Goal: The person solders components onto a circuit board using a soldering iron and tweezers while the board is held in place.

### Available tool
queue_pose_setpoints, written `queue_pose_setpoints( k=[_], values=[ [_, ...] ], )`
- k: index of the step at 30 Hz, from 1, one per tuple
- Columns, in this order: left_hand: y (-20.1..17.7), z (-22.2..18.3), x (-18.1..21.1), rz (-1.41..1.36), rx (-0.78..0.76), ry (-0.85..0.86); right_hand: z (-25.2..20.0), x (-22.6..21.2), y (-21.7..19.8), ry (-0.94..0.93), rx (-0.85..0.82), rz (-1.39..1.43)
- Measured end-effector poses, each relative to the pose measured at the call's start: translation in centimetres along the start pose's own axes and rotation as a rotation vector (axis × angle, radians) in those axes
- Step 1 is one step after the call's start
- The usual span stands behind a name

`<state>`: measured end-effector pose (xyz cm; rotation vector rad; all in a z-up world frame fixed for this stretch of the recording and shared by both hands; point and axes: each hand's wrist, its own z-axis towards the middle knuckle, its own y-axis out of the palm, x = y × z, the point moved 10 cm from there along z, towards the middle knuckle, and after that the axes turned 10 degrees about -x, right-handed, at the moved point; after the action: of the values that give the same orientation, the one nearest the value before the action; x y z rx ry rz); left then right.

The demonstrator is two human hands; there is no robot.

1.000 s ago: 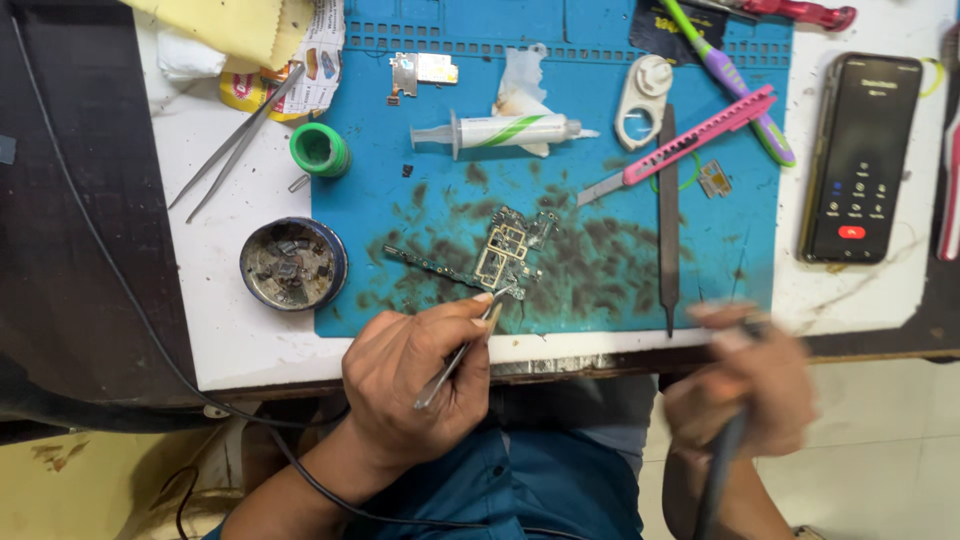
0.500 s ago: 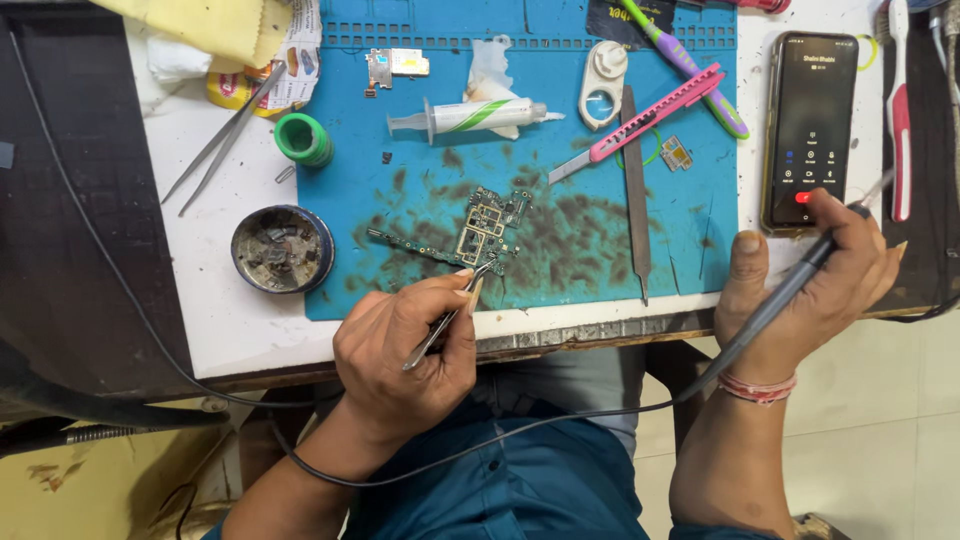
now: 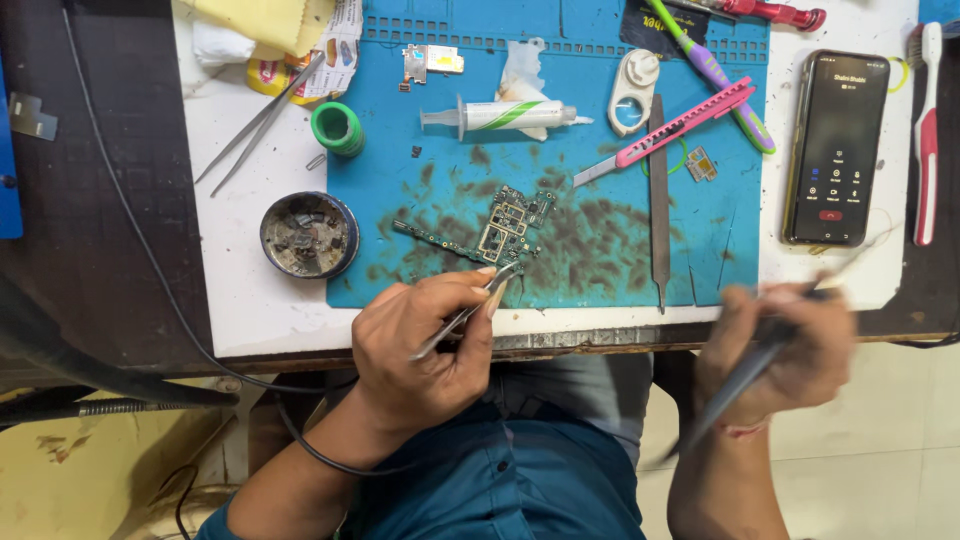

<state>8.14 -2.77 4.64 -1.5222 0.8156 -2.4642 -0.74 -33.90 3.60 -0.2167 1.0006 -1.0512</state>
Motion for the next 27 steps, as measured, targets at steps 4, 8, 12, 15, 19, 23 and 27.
queue_pose_setpoints(
  k=[4, 8, 12, 15, 19, 23, 27],
  values=[
    [-0.5, -0.8, -1.2, -0.273, 0.061, -0.057, 0.3, -7.2, 4.2, -0.208, -0.348, 0.101],
    [-0.5, -2.2, -2.2, -0.312, 0.077, -0.122, 3.1, -12.3, 9.1, -0.293, -0.6, 0.179],
    [-0.3, -3.2, -2.9, -0.532, 0.147, -0.106, 5.1, -14.8, 12.1, -0.379, -0.74, 0.127],
    [-0.3, -3.6, -3.2, -0.603, 0.159, -0.099, 4.5, -14.7, 13.8, -0.368, -0.831, 0.21],
    [-0.4, -3.5, -3.1, -0.563, 0.122, -0.118, 3.9, -13.9, 14.0, -0.328, -0.753, 0.142],
    [-0.3, -3.3, -3.1, -0.552, 0.106, -0.116, 3.6, -13.2, 13.8, -0.313, -0.716, 0.032],
    [-0.2, -3.4, -3.1, -0.55, 0.111, -0.121, 3.9, -13.4, 13.7, -0.309, -0.708, 0.031]
  ],
)
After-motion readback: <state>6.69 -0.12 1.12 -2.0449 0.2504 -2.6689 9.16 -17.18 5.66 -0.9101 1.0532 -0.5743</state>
